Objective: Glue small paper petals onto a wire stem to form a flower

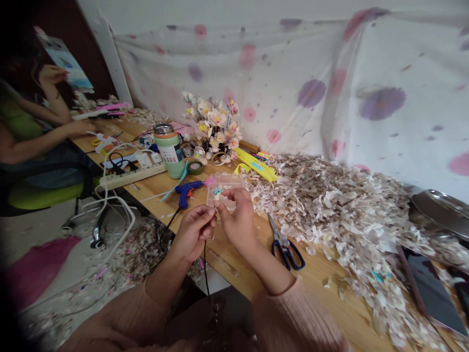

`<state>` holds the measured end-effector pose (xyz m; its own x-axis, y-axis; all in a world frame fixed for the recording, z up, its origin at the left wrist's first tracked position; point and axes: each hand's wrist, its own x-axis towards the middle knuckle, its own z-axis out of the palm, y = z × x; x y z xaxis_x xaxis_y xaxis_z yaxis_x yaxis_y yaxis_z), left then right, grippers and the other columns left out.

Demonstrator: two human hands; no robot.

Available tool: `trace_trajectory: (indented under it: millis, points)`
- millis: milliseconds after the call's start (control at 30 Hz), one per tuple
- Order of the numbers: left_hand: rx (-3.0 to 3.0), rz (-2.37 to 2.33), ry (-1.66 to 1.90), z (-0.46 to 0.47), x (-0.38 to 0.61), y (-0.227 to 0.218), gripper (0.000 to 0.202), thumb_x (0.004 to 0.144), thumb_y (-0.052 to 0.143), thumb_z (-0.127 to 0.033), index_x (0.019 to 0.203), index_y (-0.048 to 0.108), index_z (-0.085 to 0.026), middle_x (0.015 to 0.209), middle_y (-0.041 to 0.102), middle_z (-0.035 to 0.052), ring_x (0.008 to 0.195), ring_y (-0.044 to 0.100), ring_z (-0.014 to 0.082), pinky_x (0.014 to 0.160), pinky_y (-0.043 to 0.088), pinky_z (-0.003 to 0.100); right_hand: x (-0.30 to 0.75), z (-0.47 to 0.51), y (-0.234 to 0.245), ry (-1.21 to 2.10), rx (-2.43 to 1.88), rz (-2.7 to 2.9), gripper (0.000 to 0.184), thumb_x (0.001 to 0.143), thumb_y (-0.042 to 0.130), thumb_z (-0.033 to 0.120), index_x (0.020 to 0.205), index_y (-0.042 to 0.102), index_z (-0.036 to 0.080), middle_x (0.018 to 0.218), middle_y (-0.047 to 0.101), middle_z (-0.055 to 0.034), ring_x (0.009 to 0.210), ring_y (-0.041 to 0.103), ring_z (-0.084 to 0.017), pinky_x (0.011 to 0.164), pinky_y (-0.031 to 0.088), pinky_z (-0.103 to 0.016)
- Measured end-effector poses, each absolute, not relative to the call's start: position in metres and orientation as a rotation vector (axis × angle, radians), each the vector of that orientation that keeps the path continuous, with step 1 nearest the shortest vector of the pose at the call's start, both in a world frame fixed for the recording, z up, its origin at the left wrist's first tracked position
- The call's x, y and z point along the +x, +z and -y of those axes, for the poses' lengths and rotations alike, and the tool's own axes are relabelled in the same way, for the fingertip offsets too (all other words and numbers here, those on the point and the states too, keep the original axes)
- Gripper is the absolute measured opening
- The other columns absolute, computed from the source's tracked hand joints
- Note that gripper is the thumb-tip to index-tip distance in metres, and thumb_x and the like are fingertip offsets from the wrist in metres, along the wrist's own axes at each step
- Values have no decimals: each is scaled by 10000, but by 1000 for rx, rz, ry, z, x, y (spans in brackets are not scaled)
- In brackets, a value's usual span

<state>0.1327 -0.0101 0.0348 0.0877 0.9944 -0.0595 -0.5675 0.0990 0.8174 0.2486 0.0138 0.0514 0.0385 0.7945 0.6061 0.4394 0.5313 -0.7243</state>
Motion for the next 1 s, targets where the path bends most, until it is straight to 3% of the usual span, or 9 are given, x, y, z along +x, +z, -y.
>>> trace_trajectory:
  millis: [367, 667, 833, 900, 1000]
  points:
    - [802, -862, 1391, 11, 134, 35, 306, 640, 761, -342, 702, 555, -124, 533, 529, -6, 364, 344, 22, 353, 159, 145, 255, -16, 58, 227, -1120, 1693, 212, 747, 649, 267, 923, 547, 205, 898, 573, -67, 877, 527, -238, 774, 425, -389]
    - [802, -858, 1455, 9, 136, 29, 288, 670, 748, -345, 730, 562, -134, 578, 535, -7, 412, 395, 39, 372, 214, 148, 259, 1, 77, 378, -1033, 1627, 256, 784, 616, 299, 1022, 564, 223, 960, 571, -57, 902, 520, -219, 808, 415, -377]
    - [840, -836, 1608, 15, 137, 33, 272, 710, 724, -365, 783, 573, -152, 633, 558, 2, 514, 468, 70, 468, 340, 165, 261, 0, 82, 462, -957, 1501, 148, 869, 512, 297, 819, 624, 214, 826, 585, -40, 819, 540, -194, 769, 416, -350]
    - [861, -818, 1661, 18, 138, 37, 270, 710, 726, -371, 780, 572, -160, 618, 550, -4, 522, 474, 78, 476, 349, 171, 260, -1, 81, 545, -932, 1528, 168, 852, 545, 309, 745, 626, 207, 759, 578, -30, 761, 540, -184, 728, 419, -335]
    - [877, -789, 1704, 23, 139, 41, 279, 701, 734, -386, 767, 569, -170, 581, 520, -18, 504, 468, 83, 459, 343, 174, 257, 0, 81, 688, -870, 1610, 117, 765, 655, 319, 792, 653, 205, 760, 574, -19, 742, 541, -176, 708, 423, -320]
